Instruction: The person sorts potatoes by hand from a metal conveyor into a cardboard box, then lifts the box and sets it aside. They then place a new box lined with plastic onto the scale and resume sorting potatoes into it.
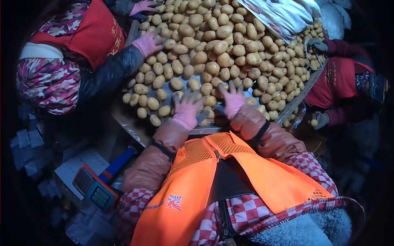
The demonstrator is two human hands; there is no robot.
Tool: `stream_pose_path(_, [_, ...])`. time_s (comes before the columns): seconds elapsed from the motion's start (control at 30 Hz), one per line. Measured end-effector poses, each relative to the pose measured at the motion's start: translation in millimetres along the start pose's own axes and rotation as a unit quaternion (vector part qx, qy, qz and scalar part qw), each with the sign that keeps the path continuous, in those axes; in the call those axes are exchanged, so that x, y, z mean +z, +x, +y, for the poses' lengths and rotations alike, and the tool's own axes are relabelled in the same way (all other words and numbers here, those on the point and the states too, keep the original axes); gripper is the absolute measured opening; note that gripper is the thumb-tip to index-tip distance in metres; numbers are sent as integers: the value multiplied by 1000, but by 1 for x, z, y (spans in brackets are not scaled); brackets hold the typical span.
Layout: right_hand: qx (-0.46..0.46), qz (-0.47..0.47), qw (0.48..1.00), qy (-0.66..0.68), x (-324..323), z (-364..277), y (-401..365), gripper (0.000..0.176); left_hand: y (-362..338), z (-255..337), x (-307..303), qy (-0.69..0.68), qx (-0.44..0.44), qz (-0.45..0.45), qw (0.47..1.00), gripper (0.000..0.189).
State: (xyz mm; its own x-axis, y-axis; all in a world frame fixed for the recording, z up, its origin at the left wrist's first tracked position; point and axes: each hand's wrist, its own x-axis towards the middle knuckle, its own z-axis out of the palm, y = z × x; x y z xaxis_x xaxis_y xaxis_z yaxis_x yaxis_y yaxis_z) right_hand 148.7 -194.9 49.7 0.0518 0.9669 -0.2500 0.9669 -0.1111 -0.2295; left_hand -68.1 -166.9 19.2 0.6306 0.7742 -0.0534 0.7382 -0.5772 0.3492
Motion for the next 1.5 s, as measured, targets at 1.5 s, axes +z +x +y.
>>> stream_pose_path(1.5, [-151,-156,966,139,14,-63,75,101,-252,-154,150,-225,-669,231,669,58])
